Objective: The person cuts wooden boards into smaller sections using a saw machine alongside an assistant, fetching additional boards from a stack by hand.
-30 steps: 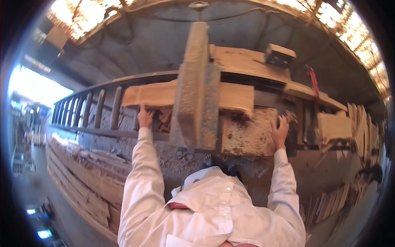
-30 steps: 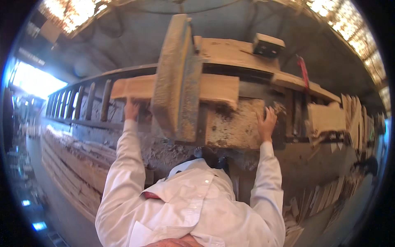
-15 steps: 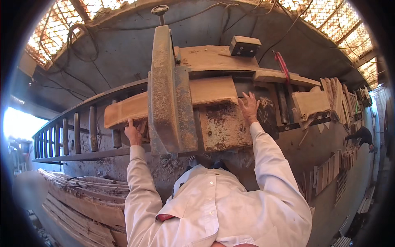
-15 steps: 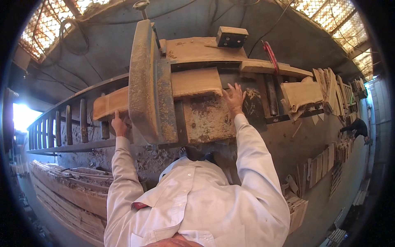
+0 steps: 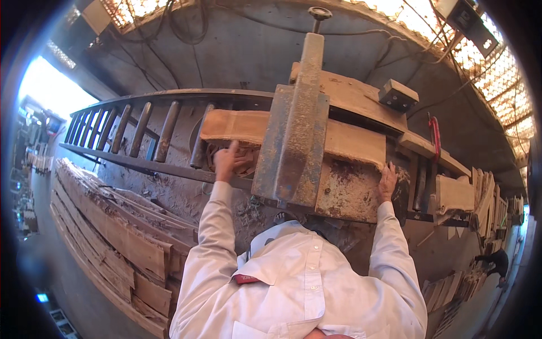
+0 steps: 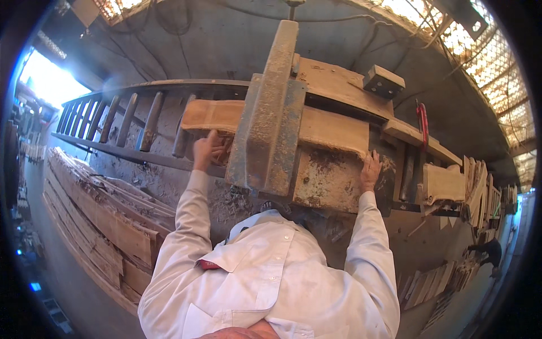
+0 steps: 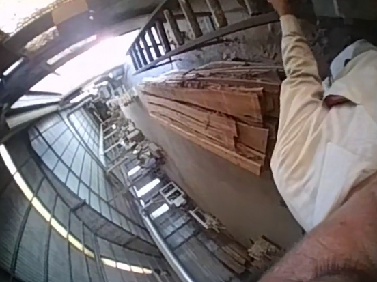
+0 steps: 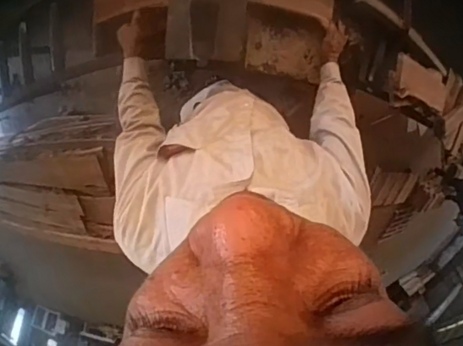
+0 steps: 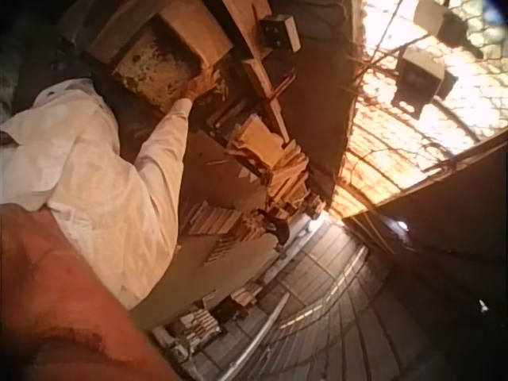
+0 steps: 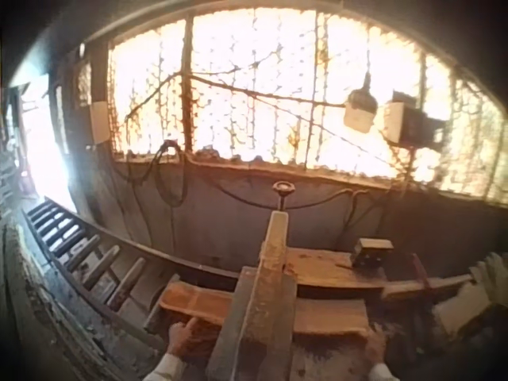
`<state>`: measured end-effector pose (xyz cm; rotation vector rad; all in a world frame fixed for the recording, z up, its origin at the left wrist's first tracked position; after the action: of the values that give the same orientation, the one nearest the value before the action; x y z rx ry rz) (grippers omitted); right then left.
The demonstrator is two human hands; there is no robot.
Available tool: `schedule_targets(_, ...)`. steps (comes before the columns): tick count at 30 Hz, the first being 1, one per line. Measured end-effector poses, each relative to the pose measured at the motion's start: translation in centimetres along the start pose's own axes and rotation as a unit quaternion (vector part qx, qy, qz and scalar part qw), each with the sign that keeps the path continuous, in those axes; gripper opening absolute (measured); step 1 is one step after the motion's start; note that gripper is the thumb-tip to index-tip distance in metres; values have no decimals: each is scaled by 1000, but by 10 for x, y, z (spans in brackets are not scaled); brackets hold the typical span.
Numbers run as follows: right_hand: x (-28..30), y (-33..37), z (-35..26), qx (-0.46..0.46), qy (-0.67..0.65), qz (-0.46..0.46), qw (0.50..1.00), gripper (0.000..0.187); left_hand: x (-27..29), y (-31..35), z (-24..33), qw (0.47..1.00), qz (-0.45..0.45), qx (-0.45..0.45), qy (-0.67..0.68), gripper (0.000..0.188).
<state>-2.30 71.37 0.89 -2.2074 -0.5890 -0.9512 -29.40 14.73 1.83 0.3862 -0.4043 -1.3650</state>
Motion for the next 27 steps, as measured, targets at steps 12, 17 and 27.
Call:
schedule_targets(12, -3, 5, 18, 23, -1, 45, 999, 38, 67, -81, 48, 850, 246, -384, -263, 35)
schedule_targets(17, 17, 20, 14, -1, 23, 73, 997, 47, 67, -75, 40, 863, 188, -404, -239, 32)
schedule_targets(27, 42, 9, 35, -146, 78, 121, 979, 60, 13, -42, 36, 887, 160, -351, -254, 28)
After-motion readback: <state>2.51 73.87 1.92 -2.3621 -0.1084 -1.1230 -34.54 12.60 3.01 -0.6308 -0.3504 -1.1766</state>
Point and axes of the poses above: each hand's wrist, its own y-axis away from the middle knuckle, its own x-axis out of the back of the hand, z = x × y, the point moved 6 cm from there along -y, towards the middle knuckle, and after that the axes turned 11 degrees about z, right-handed, at the moved point
